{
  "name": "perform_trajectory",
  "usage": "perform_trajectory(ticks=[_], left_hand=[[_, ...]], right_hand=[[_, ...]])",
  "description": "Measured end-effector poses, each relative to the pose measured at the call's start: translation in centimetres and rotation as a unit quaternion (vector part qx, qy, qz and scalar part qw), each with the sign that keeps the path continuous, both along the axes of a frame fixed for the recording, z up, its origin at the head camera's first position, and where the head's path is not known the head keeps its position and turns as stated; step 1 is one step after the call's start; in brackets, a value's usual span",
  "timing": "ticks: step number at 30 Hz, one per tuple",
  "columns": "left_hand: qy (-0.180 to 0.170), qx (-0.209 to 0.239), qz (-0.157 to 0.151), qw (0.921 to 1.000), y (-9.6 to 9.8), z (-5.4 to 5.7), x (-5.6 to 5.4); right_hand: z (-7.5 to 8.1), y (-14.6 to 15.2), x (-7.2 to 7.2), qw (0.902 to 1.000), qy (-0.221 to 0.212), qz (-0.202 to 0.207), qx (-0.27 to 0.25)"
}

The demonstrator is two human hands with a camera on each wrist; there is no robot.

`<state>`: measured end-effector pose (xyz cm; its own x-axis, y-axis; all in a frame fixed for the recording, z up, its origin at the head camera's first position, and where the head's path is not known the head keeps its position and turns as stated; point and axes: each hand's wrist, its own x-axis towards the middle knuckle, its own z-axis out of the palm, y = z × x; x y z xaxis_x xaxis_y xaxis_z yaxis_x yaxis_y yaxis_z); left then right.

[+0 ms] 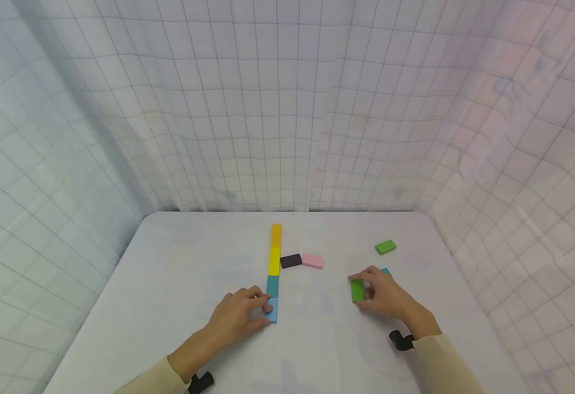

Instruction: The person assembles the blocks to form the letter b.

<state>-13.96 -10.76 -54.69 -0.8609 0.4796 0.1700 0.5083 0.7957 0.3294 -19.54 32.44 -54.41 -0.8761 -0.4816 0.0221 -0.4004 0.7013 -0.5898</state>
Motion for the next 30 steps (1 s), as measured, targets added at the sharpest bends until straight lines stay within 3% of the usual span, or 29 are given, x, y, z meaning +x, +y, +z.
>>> perform_trajectory(ticks=[9, 20, 30], left_hand=[[-0.009, -0.012, 0.004, 0.9999, 0.5, 0.2, -0.1], [-0.009, -0.014, 0.001, 0.9999, 0.3, 0.2, -0.2], [-0.034, -0.017, 0.007, 0.9993, 0.5, 0.5, -0.1]], right_hand=[[-0.4, -0.1, 0.2, 1.0000, -0.007, -0.005, -0.004], [0.2, -0.9, 0.1, 0.9995, 0.028, -0.004, 0.014], [-0.1, -1.3, -0.3, 0.9992, 0.034, 0.002, 0.019]])
